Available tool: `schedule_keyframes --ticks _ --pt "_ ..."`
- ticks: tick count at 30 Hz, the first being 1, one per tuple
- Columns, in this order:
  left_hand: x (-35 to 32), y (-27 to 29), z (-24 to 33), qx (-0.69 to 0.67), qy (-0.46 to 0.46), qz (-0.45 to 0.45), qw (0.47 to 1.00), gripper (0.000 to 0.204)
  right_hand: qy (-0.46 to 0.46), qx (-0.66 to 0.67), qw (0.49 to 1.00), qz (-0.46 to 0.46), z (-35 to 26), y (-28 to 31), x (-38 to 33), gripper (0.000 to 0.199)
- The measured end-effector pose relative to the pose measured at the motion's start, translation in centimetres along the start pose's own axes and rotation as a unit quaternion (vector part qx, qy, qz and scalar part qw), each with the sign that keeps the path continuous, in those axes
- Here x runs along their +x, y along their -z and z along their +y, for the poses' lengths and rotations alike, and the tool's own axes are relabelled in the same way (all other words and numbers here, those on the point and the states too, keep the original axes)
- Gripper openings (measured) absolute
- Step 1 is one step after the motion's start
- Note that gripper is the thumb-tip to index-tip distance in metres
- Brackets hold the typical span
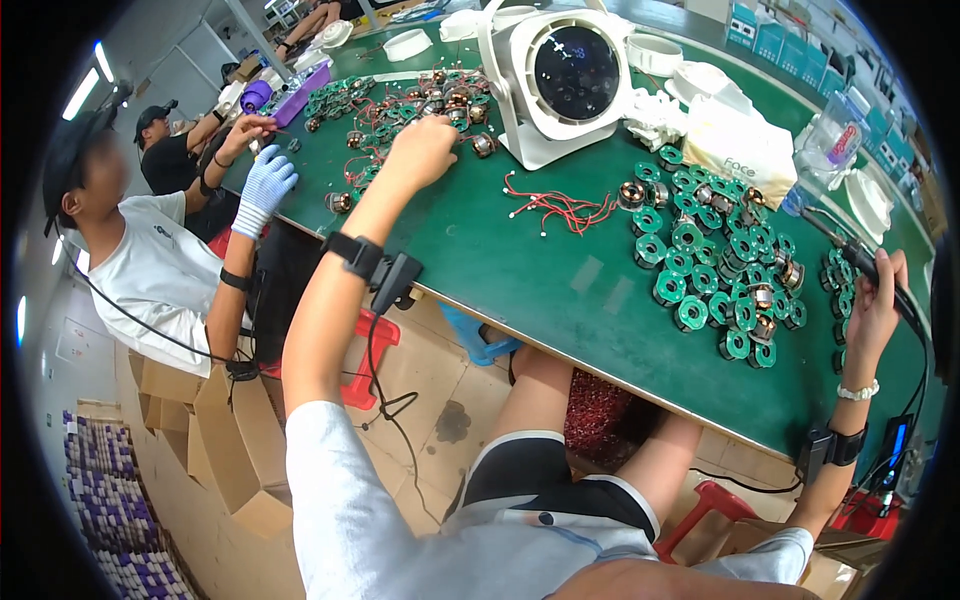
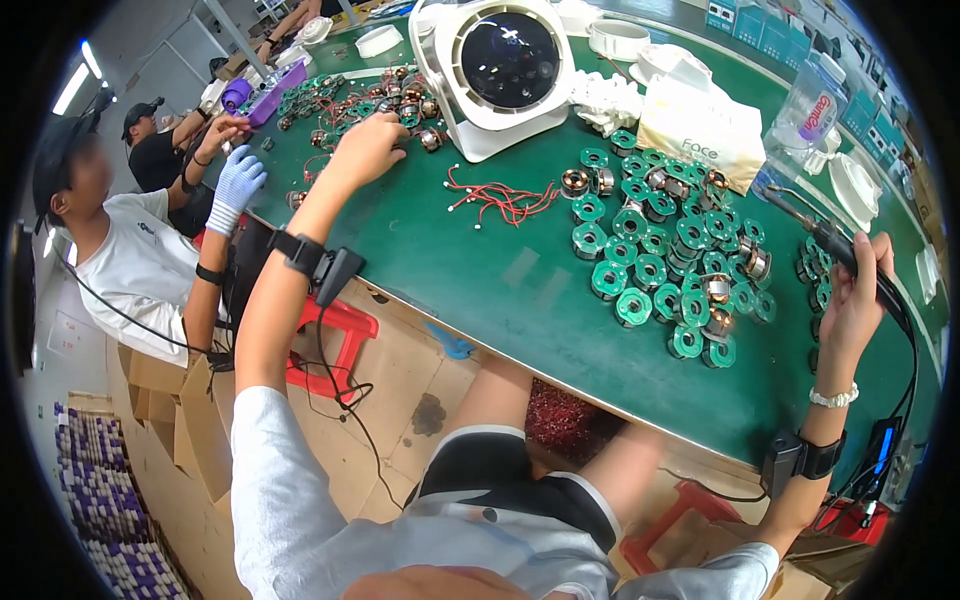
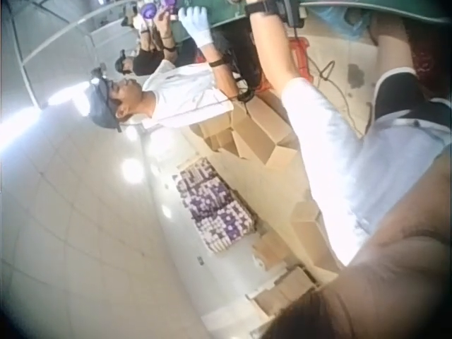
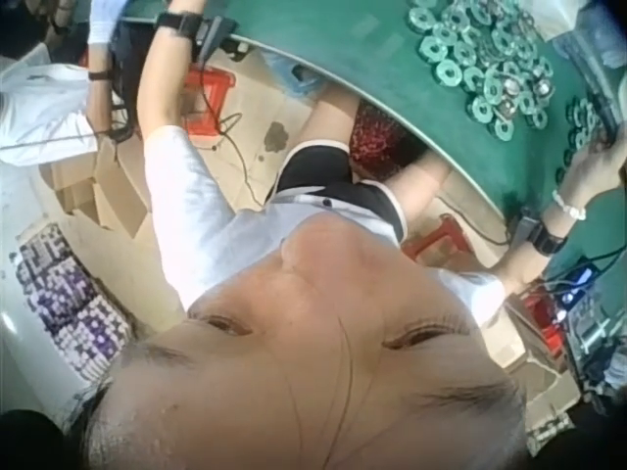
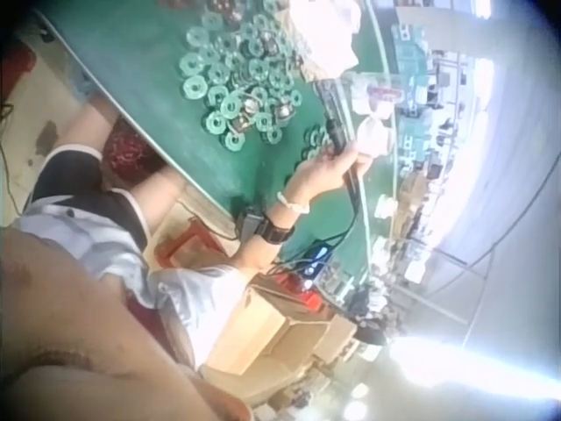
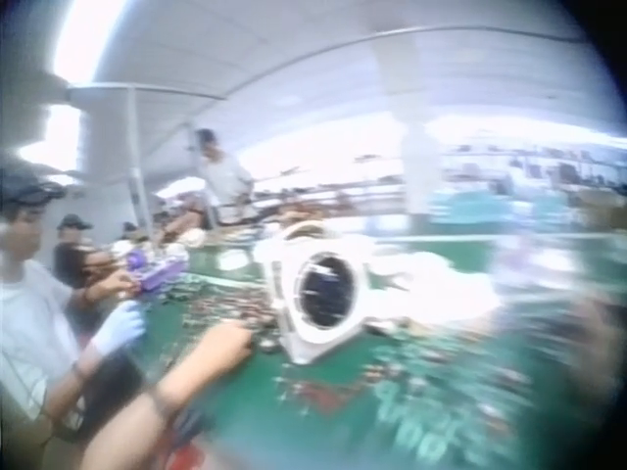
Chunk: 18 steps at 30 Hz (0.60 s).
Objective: Soldering electrical wires to small circular green PCB boards at an industrial workbench.
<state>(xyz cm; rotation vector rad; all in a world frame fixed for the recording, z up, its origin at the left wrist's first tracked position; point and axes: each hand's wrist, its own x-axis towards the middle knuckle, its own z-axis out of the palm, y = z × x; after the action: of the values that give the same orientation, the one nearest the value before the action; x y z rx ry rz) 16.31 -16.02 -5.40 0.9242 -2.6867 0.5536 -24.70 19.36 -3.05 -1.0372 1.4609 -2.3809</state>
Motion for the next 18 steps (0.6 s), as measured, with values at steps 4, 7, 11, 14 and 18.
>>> schedule_keyframes --ticks 4,7,11,14,18 --pt "0.5 -1.1 -0.5 -0.04 0.064 -0.049 0.996 0.009 -0.001 -0.012 1.0 0.002 0.6 0.1 -0.1 0.029" --pt "0.1 -0.8 -0.2 0.0 0.073 -0.108 0.992 0.008 -0.007 -0.022 1.0 -0.003 0.5 0.0 -0.1 0.03" --pt "-0.4 -0.6 0.1 -0.078 0.059 -0.044 0.994 0.01 -0.003 -0.008 1.0 -0.002 0.5 -0.2 -0.3 0.03" --pt "-0.1 -1.1 0.4 0.001 0.036 -0.024 0.999 0.01 0.004 -0.015 1.0 -0.015 0.7 0.2 -0.1 0.03" --pt "0.6 -2.0 0.1 0.024 -0.003 0.017 1.0 0.007 -0.006 -0.017 1.0 0.0 0.8 0.0 -0.2 0.028"
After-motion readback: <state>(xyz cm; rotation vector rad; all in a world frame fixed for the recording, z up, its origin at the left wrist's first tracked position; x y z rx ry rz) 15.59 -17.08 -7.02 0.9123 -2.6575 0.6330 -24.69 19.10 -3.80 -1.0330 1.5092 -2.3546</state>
